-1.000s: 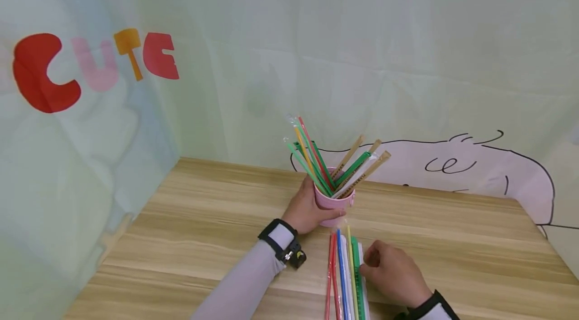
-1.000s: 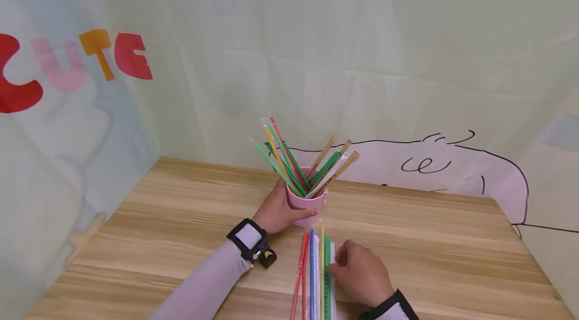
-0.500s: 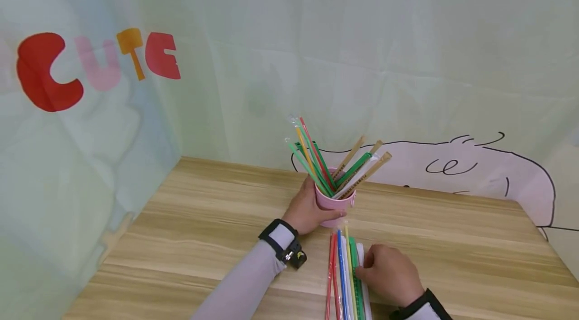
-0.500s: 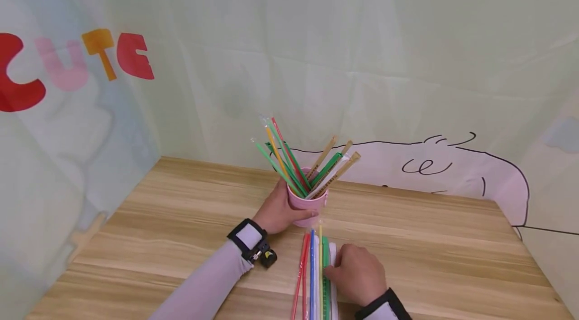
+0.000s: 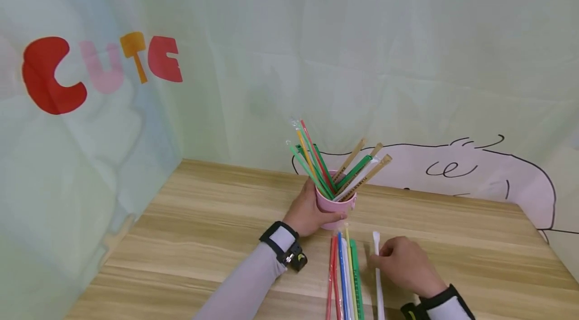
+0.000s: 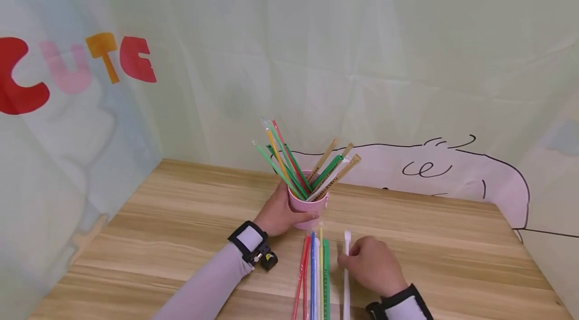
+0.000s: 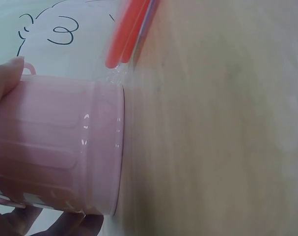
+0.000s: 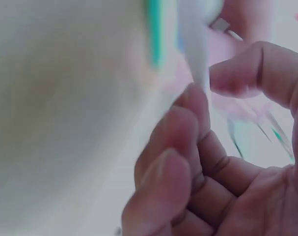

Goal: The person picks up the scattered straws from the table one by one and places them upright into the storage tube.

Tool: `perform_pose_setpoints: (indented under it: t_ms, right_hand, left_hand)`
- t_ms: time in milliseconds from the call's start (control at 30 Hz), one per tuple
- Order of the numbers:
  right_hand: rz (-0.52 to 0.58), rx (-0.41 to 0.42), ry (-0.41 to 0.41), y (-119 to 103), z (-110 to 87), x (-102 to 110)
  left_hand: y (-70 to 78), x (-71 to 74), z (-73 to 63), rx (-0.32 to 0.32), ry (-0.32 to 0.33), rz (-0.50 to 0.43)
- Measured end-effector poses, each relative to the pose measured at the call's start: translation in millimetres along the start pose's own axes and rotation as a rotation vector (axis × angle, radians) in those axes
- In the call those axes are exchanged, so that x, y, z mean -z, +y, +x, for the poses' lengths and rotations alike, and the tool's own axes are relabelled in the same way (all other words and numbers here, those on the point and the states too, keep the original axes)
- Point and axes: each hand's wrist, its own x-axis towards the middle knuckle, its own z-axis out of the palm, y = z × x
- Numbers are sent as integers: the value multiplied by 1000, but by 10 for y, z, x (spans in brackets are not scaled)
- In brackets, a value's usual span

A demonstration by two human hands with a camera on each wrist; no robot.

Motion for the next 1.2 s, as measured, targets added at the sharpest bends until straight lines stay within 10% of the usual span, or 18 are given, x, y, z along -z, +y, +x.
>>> perform_pose_setpoints:
  t_ms: [333,700,967,1200]
  right_hand:
    - [268,138,93,-70,-50,851]
    - [877,342,568,-371,-25,1206]
    - [535,274,602,-514,208,926]
    - [482,245,545,-552,410,533]
  left_hand:
    - [-12,-6,-5,-3,2,5]
    - [-15,9,2,-24,-3,9]
    - [-9,26,-13,-39,6,16]
    - [-11,1,-29,-39,14,9]
